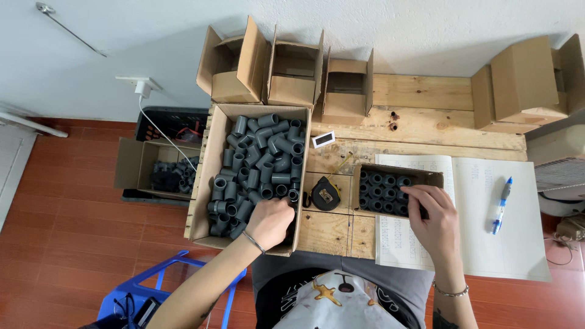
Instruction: The person repeatedly picks up gray plastic pipe fittings from a large cardboard box, measures them with a yellow tape measure, and records the measurements in a notebook. The person places the measured fittings into a smaller box and continues the process for several items.
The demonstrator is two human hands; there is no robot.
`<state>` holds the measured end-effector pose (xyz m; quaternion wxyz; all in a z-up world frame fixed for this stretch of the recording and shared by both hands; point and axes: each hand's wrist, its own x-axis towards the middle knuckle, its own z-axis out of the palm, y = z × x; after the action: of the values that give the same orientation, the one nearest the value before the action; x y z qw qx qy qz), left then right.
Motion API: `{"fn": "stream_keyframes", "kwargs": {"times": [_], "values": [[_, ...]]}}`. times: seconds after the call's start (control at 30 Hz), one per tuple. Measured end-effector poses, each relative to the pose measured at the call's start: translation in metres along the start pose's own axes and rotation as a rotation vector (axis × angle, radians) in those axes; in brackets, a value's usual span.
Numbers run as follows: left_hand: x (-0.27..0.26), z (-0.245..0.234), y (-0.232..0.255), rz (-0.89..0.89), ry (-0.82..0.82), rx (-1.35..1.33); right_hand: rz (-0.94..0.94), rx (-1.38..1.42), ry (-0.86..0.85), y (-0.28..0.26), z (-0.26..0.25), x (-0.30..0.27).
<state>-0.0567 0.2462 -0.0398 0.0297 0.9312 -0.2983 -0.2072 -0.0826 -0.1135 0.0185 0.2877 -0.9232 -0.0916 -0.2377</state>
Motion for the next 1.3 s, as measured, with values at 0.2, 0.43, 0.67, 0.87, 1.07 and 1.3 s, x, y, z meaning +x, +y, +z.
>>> {"fn": "stream_keyframes", "kwargs": {"times": [0.2,0.43,0.67,0.87,1.07,1.3], "values": [[0.004,0.031,-0.006,0.033,0.011,0.039,0.001,0.020,0.008,-0.001,-0.001,0.002],[-0.033,-0.097,0.001,-0.001,-0.004,-0.157,0.027,0.046,0.032,-0.012,-0.008,0.010],[-0.038,-0.152,0.010,-0.013,0.268,-0.629,0.028,0.291,-0.043,-0.054,0.002,0.031],[0.009,-0.145,0.061,0.110,0.515,-1.079,-0.004,0.554,-0.163,-0.088,0.025,0.043],[0.049,-0.139,0.081,0.134,0.423,-0.993,0.109,0.489,-0.025,-0.052,0.034,0.040],[0.116,0.001,0.083,-0.224,0.145,0.158,0.387,0.581,0.077,-0.011,0.021,0.042]]}}
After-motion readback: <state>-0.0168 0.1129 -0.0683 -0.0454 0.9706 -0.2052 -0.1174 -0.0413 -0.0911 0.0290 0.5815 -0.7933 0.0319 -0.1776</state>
